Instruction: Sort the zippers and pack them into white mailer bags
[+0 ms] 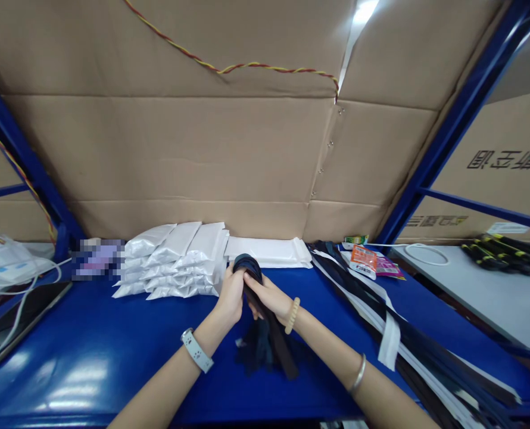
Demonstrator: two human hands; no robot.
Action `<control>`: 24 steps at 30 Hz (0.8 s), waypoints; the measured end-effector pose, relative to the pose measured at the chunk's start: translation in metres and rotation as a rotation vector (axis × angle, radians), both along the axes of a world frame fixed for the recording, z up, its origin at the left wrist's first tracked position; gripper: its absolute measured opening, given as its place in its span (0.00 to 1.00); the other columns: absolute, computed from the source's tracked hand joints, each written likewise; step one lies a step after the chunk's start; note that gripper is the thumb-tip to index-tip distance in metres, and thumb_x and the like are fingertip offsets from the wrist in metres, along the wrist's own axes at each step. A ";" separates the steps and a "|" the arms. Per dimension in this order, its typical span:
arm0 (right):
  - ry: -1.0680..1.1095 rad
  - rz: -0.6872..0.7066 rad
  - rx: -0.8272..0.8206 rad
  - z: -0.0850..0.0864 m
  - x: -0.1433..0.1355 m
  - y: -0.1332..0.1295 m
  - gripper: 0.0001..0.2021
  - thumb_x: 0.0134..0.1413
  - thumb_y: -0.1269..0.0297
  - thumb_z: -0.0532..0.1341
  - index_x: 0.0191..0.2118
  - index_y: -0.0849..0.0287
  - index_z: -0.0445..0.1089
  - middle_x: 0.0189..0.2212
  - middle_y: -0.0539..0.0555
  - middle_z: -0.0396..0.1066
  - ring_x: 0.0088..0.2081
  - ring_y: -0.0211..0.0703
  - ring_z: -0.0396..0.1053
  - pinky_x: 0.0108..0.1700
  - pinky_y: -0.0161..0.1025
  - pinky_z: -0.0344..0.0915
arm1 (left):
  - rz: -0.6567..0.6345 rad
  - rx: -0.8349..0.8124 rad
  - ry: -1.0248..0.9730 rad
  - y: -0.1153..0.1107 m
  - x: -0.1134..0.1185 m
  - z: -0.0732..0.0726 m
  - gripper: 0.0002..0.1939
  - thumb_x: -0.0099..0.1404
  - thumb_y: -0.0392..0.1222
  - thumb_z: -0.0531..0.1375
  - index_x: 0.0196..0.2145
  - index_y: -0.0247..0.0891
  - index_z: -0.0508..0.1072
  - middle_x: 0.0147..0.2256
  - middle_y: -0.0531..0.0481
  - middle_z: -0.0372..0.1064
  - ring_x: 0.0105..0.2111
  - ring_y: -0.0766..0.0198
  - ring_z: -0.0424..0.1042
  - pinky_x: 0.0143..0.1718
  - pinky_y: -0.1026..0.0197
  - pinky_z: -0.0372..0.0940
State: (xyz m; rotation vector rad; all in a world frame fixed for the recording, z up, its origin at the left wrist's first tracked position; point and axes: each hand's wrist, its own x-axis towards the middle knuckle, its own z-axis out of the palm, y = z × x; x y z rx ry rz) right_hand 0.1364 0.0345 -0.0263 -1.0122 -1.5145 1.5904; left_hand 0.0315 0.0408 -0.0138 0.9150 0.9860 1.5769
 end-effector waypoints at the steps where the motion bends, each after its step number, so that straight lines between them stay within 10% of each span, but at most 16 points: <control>1: -0.032 0.037 0.028 0.000 0.002 0.001 0.28 0.53 0.42 0.53 0.53 0.58 0.55 0.13 0.42 0.59 0.13 0.35 0.57 0.14 0.32 0.57 | 0.000 0.030 0.050 0.001 -0.003 0.001 0.14 0.46 0.32 0.53 0.32 0.37 0.73 0.30 0.50 0.70 0.34 0.63 0.69 0.38 0.62 0.63; 9: -0.429 0.116 0.319 0.010 0.019 0.016 0.08 0.42 0.65 0.63 0.30 0.60 0.64 0.19 0.45 0.63 0.16 0.33 0.61 0.18 0.31 0.59 | -0.265 0.029 -0.129 -0.004 -0.005 0.013 0.19 0.47 0.31 0.52 0.39 0.39 0.69 0.31 0.50 0.71 0.35 0.62 0.71 0.39 0.59 0.64; 15: -0.623 0.124 0.483 0.009 0.010 0.015 0.01 0.46 0.69 0.59 0.27 0.61 0.66 0.19 0.47 0.66 0.22 0.37 0.66 0.26 0.31 0.59 | -0.166 0.022 -0.340 -0.003 -0.001 0.012 0.12 0.47 0.30 0.52 0.32 0.38 0.64 0.19 0.58 0.58 0.21 0.72 0.61 0.27 0.68 0.58; 24: -0.998 -0.354 0.605 0.008 0.046 0.047 0.11 0.52 0.69 0.54 0.39 0.60 0.72 0.33 0.61 0.74 0.37 0.48 0.72 0.38 0.38 0.61 | 0.040 0.066 -0.023 0.004 0.000 -0.010 0.21 0.49 0.33 0.61 0.43 0.41 0.67 0.41 0.50 0.66 0.43 0.66 0.66 0.46 0.63 0.59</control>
